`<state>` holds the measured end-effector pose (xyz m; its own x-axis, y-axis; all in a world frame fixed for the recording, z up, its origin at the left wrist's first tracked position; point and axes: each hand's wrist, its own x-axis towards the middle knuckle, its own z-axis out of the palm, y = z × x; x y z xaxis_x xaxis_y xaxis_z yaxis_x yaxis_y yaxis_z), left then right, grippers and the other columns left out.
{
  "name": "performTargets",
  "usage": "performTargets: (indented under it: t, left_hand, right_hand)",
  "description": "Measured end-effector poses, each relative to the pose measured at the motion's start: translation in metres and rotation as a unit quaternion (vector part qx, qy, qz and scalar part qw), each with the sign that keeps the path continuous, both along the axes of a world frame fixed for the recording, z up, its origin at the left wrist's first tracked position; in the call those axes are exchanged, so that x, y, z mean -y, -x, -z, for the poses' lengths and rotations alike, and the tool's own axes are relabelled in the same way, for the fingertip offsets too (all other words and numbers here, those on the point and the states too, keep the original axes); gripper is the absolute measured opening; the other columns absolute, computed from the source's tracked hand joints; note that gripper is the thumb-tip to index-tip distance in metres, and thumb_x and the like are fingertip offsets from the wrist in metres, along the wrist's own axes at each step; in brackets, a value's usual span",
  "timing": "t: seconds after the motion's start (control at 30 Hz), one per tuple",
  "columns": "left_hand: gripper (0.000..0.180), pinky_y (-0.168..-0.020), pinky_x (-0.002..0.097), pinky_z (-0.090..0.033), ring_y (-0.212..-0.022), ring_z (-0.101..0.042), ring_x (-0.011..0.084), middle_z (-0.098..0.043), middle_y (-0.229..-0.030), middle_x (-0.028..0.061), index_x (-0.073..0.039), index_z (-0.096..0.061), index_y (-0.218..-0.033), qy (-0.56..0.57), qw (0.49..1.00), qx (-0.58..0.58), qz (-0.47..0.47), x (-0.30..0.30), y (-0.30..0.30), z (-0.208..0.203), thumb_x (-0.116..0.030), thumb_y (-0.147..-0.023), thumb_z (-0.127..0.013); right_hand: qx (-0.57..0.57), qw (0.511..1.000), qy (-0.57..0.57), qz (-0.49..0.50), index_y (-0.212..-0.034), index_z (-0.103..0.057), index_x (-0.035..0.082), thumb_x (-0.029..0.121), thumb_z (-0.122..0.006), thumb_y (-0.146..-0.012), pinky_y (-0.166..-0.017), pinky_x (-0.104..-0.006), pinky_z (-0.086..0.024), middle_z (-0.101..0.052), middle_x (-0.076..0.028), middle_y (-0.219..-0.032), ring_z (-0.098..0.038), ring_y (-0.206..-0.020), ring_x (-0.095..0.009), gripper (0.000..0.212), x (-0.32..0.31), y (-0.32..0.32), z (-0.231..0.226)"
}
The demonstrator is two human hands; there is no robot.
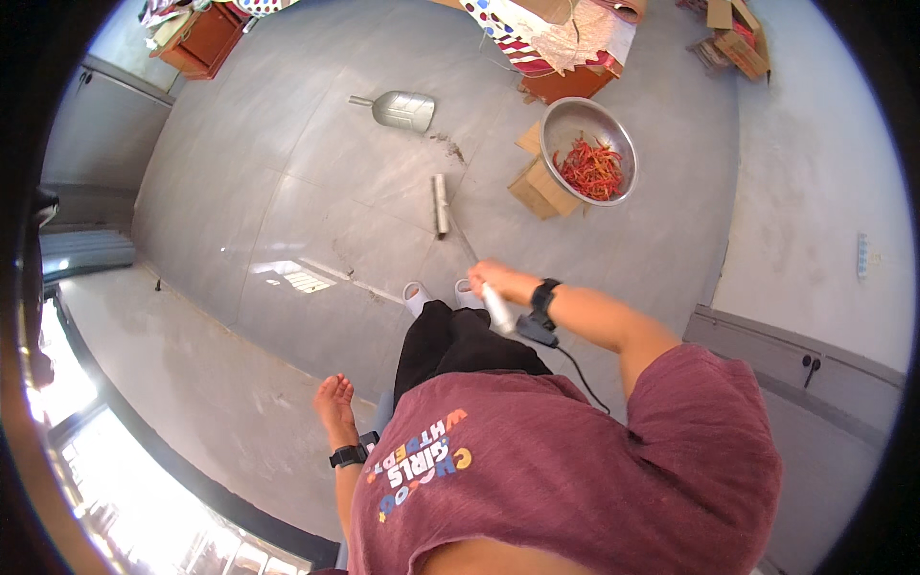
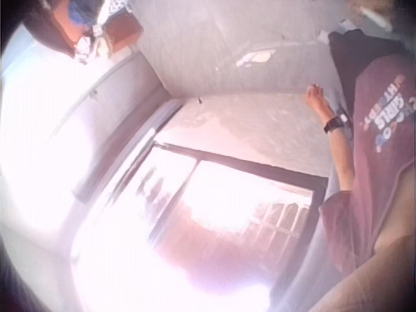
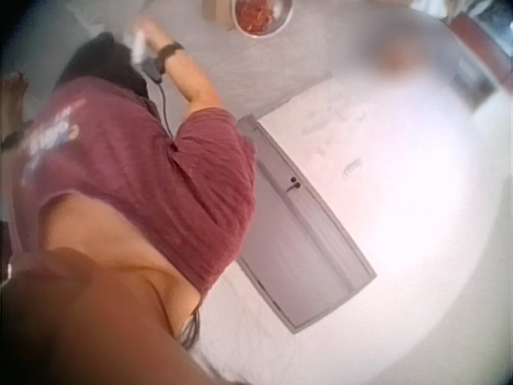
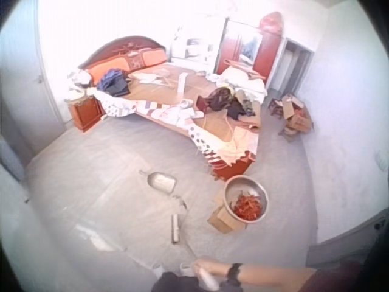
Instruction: The person sweeps the tiled floor with a broom, moving debris toward a dustpan. They navigate around a bed, a cardboard box, and a metal bowl, then briefly handle a headlamp before resuming sweeping.
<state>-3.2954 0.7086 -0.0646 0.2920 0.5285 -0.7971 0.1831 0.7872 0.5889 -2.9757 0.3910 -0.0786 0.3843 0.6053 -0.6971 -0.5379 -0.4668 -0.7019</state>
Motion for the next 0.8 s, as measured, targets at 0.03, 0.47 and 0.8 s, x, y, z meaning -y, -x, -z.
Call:
performTargets:
  t: [0.03, 0.47, 0.8]
  left_hand:
    - [0.009, -0.063, 0.03, -0.056, -0.074, -0.064, 0.0203, -0.065, -0.088, 0.012, -0.003, -0.056, -0.093, 0.004, 1.0, 0.003, 0.004, -0.005, -0.004, 0.004, -0.004, -0.086, -0.062]
    - [0.011, -0.063, 0.0307, -0.055, -0.073, -0.063, 0.0205, -0.065, -0.087, 0.012, -0.003, -0.057, -0.094, -0.063, 0.997, 0.033, 0.031, -0.073, -0.108, -0.008, -0.004, -0.085, -0.063]
    - [0.008, -0.062, 0.031, -0.056, -0.072, -0.064, 0.0203, -0.065, -0.087, 0.0123, -0.003, -0.057, -0.091, -0.024, 0.997, -0.053, -0.041, 0.0, -0.14, -0.041, -0.002, -0.085, -0.061]
  right_hand:
    - [-0.282, 0.923, 0.076, 0.252, -0.085, -0.047, -0.002, 0.012, -0.05, -0.092, -0.041, -0.0285, -0.037, -0.046, -0.002, -0.058, -0.043, -0.043, -0.014, 0.015, 0.007, -0.01, -0.012]
    - [-0.017, 0.944, 0.188, 0.272, -0.083, -0.047, -0.001, 0.017, -0.053, -0.093, -0.039, -0.0308, -0.04, -0.049, -0.007, -0.06, -0.049, -0.045, -0.017, 0.021, 0.041, -0.101, -0.051]
    - [0.023, 0.942, 0.236, 0.236, -0.094, -0.048, -0.005, 0.002, -0.045, -0.085, -0.042, -0.0405, -0.045, -0.051, -0.014, -0.064, -0.053, -0.049, -0.027, 0.011, 0.059, -0.27, 0.072]
